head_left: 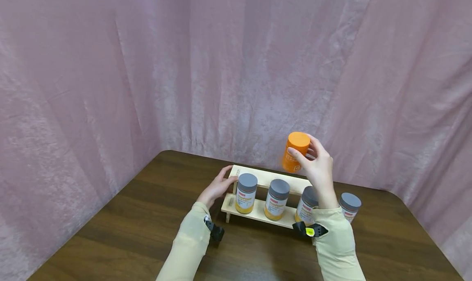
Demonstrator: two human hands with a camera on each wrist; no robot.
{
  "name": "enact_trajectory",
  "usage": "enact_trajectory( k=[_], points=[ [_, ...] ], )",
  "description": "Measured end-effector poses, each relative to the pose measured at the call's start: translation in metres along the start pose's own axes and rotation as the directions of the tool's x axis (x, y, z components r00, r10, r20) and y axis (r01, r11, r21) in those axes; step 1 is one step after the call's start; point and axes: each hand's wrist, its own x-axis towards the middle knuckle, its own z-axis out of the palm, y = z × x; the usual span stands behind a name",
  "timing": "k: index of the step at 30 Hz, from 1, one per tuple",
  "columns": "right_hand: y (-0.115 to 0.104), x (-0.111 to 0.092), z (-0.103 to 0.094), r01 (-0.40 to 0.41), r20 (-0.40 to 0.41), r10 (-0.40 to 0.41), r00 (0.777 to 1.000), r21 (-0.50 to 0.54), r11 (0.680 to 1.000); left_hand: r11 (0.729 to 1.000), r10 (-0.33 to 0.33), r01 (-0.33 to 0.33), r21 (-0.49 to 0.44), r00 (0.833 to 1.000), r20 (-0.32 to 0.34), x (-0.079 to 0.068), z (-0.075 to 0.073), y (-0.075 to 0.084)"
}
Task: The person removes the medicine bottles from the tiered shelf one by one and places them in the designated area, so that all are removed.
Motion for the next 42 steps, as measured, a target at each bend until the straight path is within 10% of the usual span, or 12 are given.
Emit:
enact_trajectory(
  k=[11, 24, 42],
  points=[
    [0.012, -0.02, -0.039, 0.016, -0.215, -0.022, 0.976, -0.03, 0.999, 1.0, -0.029, 0.029, -0.002, 1.0, 0.01, -0.002, -0.006, -0.002],
    [0.032, -0.032, -0.072, -0.061, -0.287, 0.043, 0.957, -0.053, 0.997, 0.999, -0.033, 0.033, 0.019, 0.999, 0.014, -0.004, -0.016, -0.006],
    [0.057, -0.04, -0.127, -0.143, -0.12, 0.119, 0.986, -0.212, 0.967, 0.999, -0.044, 0.044, 0.001, 0.999, 0.023, -0.009, -0.019, -0.01]
  ],
)
